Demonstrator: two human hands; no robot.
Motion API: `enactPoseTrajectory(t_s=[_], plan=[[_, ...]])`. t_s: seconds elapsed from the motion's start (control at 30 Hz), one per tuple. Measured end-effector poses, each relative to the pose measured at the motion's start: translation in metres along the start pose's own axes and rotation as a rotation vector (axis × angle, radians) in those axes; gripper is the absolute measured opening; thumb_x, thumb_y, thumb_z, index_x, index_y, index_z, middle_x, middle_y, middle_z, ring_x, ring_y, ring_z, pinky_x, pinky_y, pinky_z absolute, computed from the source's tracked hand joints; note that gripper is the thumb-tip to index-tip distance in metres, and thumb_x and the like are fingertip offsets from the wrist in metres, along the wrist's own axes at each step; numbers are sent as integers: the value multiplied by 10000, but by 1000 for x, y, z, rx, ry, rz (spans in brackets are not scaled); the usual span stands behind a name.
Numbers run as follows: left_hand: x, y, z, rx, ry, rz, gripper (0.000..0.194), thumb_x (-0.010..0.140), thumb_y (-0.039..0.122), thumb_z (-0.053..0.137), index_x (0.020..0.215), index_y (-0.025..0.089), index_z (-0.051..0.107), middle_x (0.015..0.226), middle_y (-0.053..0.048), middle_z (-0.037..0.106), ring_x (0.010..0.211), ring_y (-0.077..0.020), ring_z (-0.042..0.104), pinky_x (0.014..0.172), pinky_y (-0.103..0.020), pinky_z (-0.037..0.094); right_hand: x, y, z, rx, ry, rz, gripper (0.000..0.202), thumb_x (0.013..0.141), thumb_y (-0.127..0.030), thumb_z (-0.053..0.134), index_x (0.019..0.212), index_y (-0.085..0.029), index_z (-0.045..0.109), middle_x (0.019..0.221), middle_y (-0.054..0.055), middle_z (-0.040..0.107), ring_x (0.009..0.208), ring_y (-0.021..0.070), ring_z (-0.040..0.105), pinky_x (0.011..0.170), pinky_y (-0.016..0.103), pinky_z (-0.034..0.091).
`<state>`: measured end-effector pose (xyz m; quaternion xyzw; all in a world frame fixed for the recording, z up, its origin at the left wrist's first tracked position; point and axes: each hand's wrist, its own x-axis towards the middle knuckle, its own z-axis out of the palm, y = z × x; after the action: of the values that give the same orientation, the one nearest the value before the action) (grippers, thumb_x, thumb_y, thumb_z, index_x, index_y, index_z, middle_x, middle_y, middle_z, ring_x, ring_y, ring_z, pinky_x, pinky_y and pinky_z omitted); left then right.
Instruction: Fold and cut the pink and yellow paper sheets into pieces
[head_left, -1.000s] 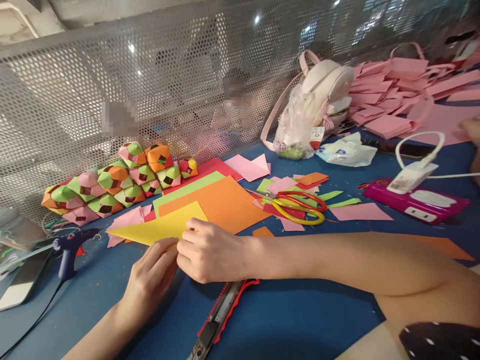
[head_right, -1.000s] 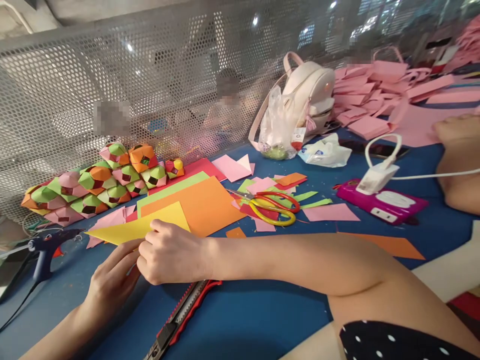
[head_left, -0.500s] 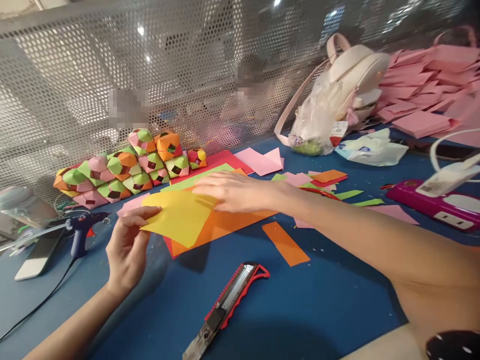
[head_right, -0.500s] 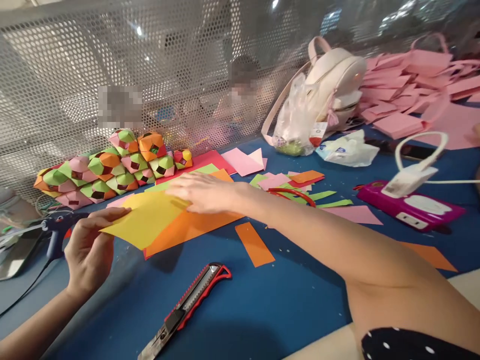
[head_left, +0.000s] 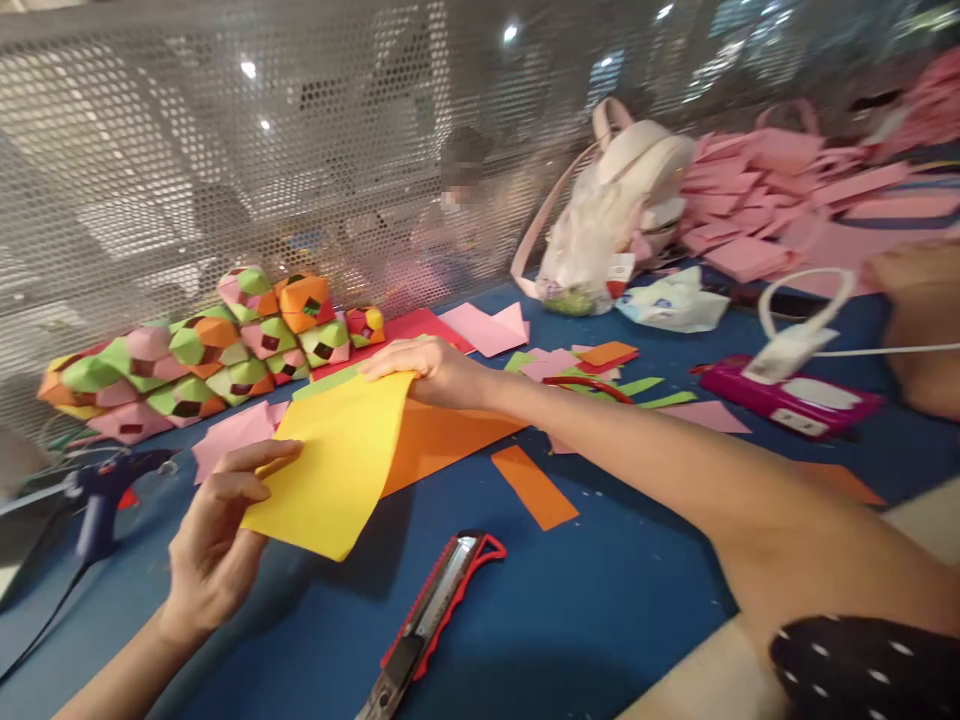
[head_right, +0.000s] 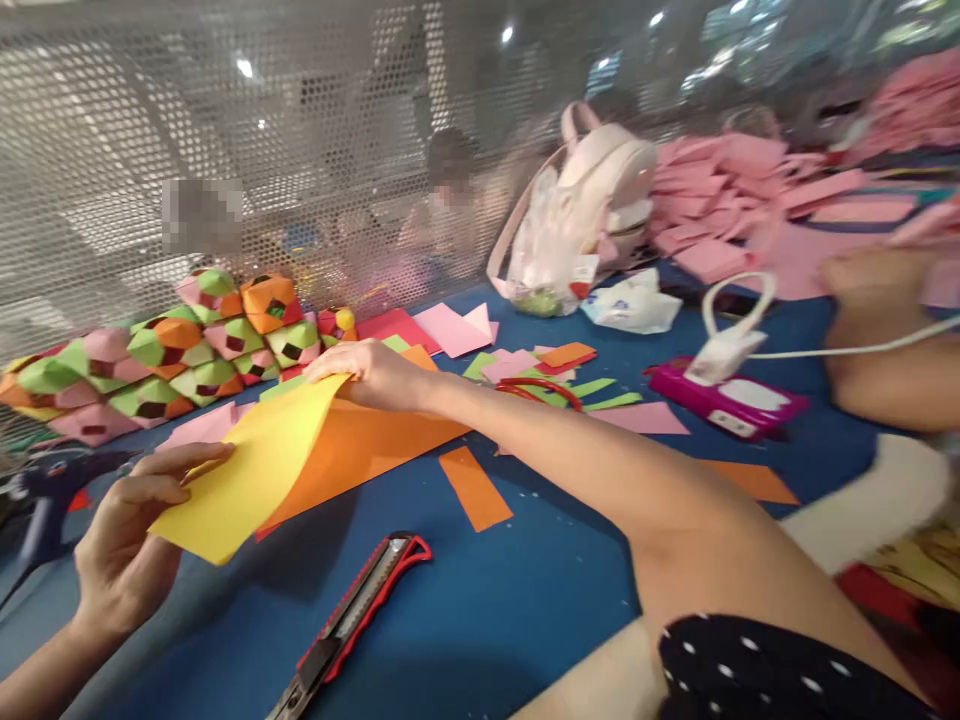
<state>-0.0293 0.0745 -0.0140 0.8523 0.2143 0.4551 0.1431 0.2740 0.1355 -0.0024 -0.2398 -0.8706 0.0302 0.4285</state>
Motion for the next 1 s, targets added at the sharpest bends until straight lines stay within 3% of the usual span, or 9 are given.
enactPoseTrajectory(t_s=[0.13,0.23,0.33,0.5,0.6,0.73,0.87,1.0], plan=[[-3,-42,-7,245,-57,-97,86,882,294,575,943,236,555,1178,-85,629,1072,-243,630,780,-330,579,1,-10,-11,-318,-201,-1,281,847,-23,478,1002,-163,666,1072,68,701,1001,160,598,839,312,456],[-13,-74,-8,376,-167,-67,212,887,457,534,971,291,636,1094,-31,693,965,-255,680,744,-366,605,-5,-23,-8,-550,-454,66,297,793,35,438,887,-149,651,937,60,689,898,185,585,627,296,389],[-29,-89,-6,435,-270,-63,291,861,518,543,1107,385,628,1233,24,647,1058,-297,654,808,-449,605,-13,-36,3,-607,-594,145,235,803,7,455,848,-141,632,856,52,665,780,176,584,512,294,279],[-41,-81,-1,483,-381,67,313,906,344,511,1199,375,615,1362,25,567,1189,-249,593,1020,-393,508,-20,-45,12,-522,-630,216,169,802,-39,492,831,-139,626,803,42,657,694,161,587,469,298,213],[-32,-65,-1,458,-413,166,272,910,336,523,1152,331,647,1286,5,626,1097,-213,651,955,-318,550,-22,-43,8,-433,-616,263,221,792,-42,484,908,-151,638,817,53,667,666,157,586,469,289,222],[-19,-47,1,420,-398,69,204,938,305,510,1070,271,662,1187,-29,672,1026,-178,677,921,-270,554,-25,-32,-1,-307,-618,401,389,739,0,479,1033,-187,653,907,65,692,739,171,620,539,277,336],[-15,-39,2,345,-306,-81,173,938,279,522,1049,264,654,1130,-7,691,999,-148,677,892,-223,543,-30,-12,-7,-231,-486,370,447,702,30,490,1029,-216,672,1034,45,690,914,196,632,741,322,457],[-14,-32,-1,298,-195,-299,180,933,343,530,1014,270,674,1092,16,705,1007,-152,670,883,-211,529,-33,9,-8,-208,-385,306,575,662,79,457,1135,-189,644,1215,73,639,1133,222,575,927,366,458]])
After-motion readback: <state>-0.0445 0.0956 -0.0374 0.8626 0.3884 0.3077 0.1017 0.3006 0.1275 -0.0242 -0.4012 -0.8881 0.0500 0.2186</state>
